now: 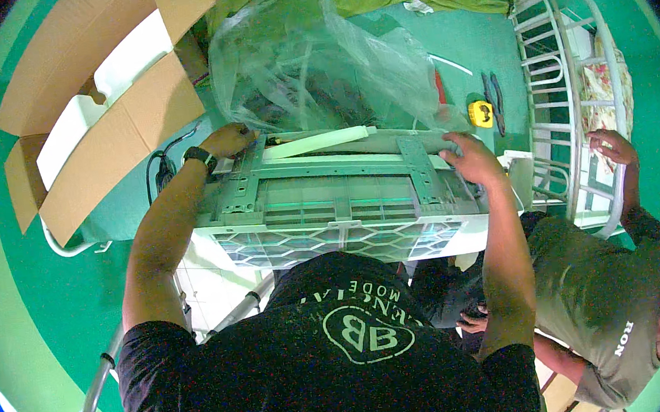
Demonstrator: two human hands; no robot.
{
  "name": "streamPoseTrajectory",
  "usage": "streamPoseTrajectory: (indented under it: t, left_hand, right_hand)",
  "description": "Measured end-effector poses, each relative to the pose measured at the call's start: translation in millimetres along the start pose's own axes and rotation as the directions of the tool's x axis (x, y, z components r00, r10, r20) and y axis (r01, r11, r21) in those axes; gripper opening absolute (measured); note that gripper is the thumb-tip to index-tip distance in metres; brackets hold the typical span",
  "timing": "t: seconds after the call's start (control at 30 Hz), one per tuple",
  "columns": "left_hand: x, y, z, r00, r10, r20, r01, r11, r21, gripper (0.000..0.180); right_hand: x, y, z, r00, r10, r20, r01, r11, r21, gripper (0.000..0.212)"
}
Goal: The person assembles a split air conditioner unit on a table. They handle the power cord, remove the front grille, measure the unit with a tape measure, and attach a drain hose using a screwdriver. Another person assists by holding the unit steady.
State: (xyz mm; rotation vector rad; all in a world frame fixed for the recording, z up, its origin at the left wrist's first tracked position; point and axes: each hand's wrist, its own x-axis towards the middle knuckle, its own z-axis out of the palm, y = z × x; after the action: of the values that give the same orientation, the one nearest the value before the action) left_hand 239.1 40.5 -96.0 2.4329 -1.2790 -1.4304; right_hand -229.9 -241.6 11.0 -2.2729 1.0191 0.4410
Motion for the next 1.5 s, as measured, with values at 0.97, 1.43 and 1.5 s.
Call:
streamPoseTrajectory:
  t: [0.97,1.43,1.5]
  left_hand:
    - [-124,-35,37,0.962,-0.194,0.193,0.17,-0.125,-0.977,0.056]
    - [-201,26,-46,0.961,-0.216,-0.174,-0.199,-0.096,-0.975,0.055]
    - [-199,41,-58,0.949,-0.199,-0.245,-0.261,-0.056,-0.964,0.053]
  right_hand:
    - [-20,128,17,0.826,0.563,-0.007,-0.563,0.826,-0.025,0.077]
    - [-75,113,-14,0.708,0.599,-0.373,-0.447,0.79,0.421,0.067]
    - [-68,103,-28,0.706,0.582,-0.403,-0.382,0.793,0.475,0.068]
